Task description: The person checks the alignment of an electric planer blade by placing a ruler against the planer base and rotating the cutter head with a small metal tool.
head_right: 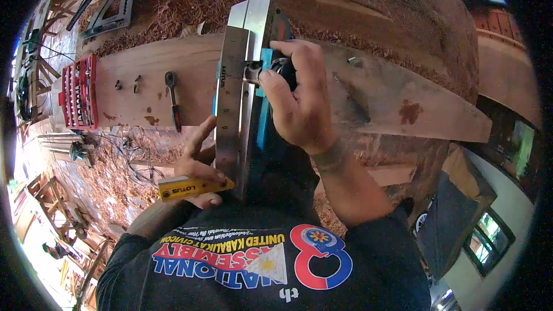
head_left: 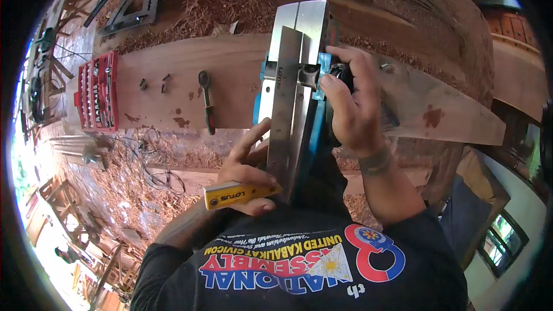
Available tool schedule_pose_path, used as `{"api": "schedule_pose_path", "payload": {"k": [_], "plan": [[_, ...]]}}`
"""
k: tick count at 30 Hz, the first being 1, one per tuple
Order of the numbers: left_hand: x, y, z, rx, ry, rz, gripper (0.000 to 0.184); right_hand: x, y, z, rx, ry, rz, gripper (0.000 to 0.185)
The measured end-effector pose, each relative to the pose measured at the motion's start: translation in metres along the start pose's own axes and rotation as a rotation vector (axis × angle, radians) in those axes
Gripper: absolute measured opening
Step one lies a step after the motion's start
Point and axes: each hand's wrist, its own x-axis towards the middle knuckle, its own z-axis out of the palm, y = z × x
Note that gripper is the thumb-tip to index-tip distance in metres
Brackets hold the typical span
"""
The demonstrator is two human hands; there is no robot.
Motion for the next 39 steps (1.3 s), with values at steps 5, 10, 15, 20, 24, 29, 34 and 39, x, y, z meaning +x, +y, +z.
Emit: {"api": "schedule_pose_path", "payload": {"k": [5,10,15,20,24,29,34,39], "plan": [[0.002,-0.006,-0.006,0.117,-0.093,0.072,0.044,-0.003,0.004,0.003,0.019,0.026,-0.009,0.036],[0.006,-0.008,-0.006,0.205,-0.129,0.124,0.049,-0.002,0.002,0.004,0.002,0.048,-0.027,0.037],[0.008,-0.015,-0.007,0.264,-0.146,0.157,0.048,-0.003,0.003,0.005,0.013,0.055,-0.014,0.039],[0.005,-0.010,-0.007,0.143,-0.109,-0.040,0.041,-0.002,0.001,0.002,0.019,0.042,-0.018,0.040],[0.003,-0.006,-0.012,0.105,-0.131,-0.095,0.036,-0.002,0.004,0.003,-0.015,0.048,-0.055,0.039],[0.007,0.001,-0.008,0.239,-0.158,-0.005,0.037,-0.002,0.011,0.005,-0.015,0.060,-0.084,0.038],[0.000,0.002,-0.007,0.147,-0.118,-0.140,0.039,-0.004,0.009,0.007,0.030,0.076,-0.032,0.038],[0.003,0.002,-0.010,0.237,-0.163,-0.061,0.039,-0.003,0.007,0.004,0.028,0.043,-0.005,0.038]]}}
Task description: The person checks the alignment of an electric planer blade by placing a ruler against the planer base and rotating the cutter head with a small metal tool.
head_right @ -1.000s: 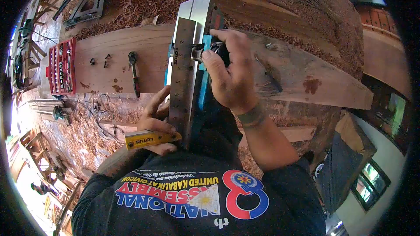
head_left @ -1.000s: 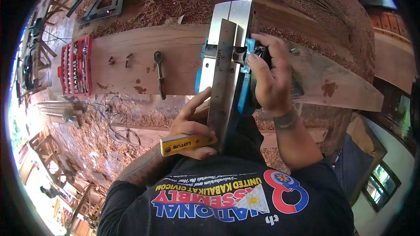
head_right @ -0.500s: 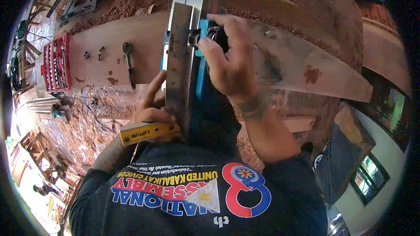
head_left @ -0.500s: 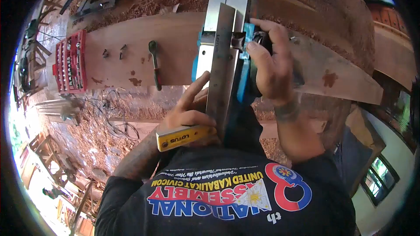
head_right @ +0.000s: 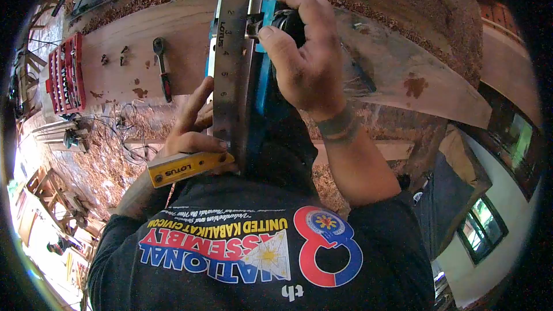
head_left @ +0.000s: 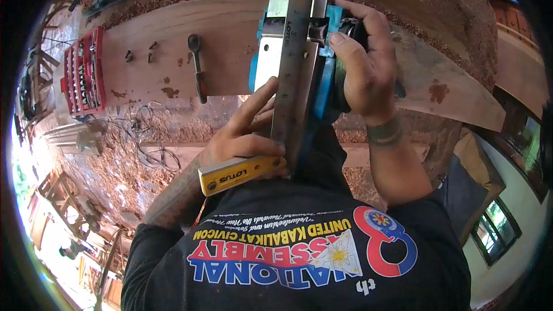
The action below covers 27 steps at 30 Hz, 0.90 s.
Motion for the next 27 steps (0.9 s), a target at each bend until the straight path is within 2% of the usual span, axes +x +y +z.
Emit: {"api": "schedule_pose_path", "payload": {"k": [5,23,27], "plan": [[0.0048,-0.0013,0.0004,0.004,-0.003,0.061,0.039,-0.0004,0.0014,0.0025,0.021,0.027,0.007,0.039],[0.0072,0.0015,0.0031,-0.018,0.023,0.046,0.041,-0.0007,0.0037,0.0011,-0.045,0.015,-0.040,0.041],[0.0068,-0.0026,-0.0019,0.042,-0.004,0.074,0.041,-0.0017,0.0067,0.0012,0.029,0.002,0.026,0.042]]}}
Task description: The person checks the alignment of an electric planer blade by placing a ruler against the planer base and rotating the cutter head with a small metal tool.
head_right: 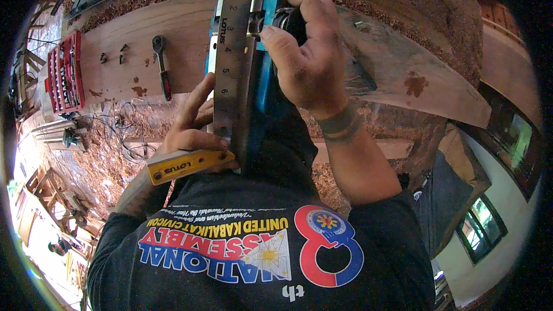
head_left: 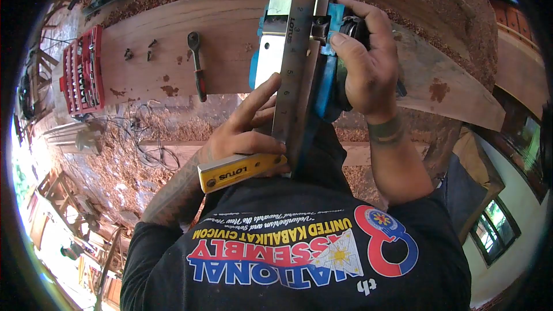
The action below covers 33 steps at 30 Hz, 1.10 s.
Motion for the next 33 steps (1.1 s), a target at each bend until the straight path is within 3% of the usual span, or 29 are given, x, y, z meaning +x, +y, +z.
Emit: {"api": "schedule_pose_path", "payload": {"k": [33], "plan": [[0.0028,0.0057,-0.0017,0.078,-0.011,-0.013,0.032,0.0007,-0.0003,0.0005,-0.097,0.014,-0.104,0.038]]}}
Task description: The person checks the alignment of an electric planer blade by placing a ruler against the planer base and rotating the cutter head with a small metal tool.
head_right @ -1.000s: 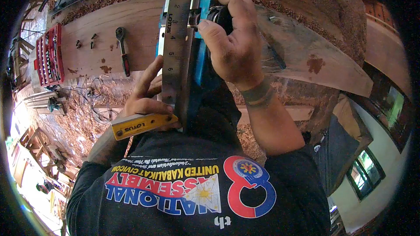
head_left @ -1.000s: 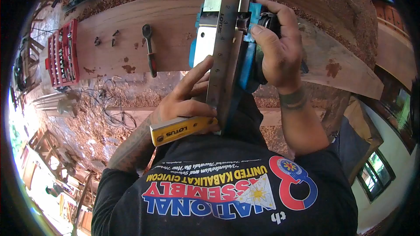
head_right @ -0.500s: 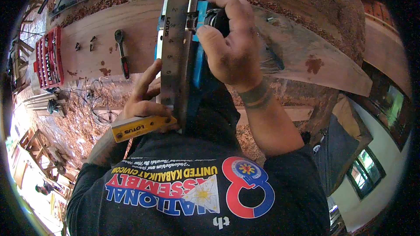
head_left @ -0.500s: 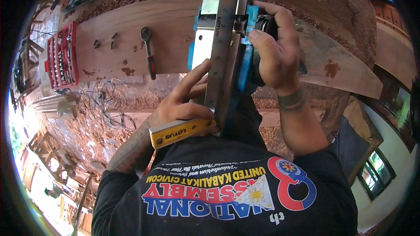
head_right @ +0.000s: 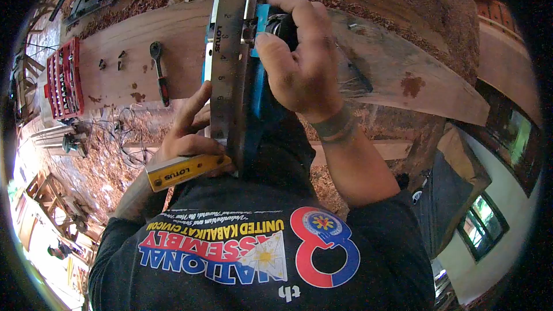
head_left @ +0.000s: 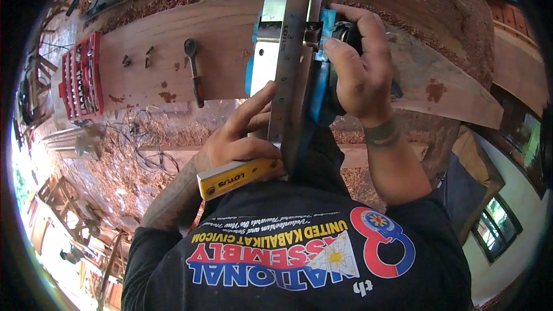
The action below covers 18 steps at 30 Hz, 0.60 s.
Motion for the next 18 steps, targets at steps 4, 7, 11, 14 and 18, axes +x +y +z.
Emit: {"api": "schedule_pose_path", "payload": {"k": [4,7,11,14,18], "plan": [[-0.004,-0.003,0.000,0.036,0.000,-0.003,0.031,0.002,-0.004,0.000,0.016,0.005,0.040,0.036],[-0.005,-0.004,-0.001,0.038,-0.009,-0.001,0.030,0.002,-0.007,-0.001,0.027,0.002,0.072,0.035],[-0.003,0.001,0.002,0.019,0.009,-0.022,0.032,0.004,-0.008,-0.001,-0.002,0.006,0.049,0.033],[-0.006,-0.004,-0.001,0.024,-0.006,-0.029,0.032,0.005,-0.010,-0.001,-0.003,0.006,0.068,0.032],[-0.005,-0.003,0.000,-0.001,-0.009,-0.029,0.032,0.005,-0.008,-0.001,-0.019,0.014,0.045,0.029]]}}
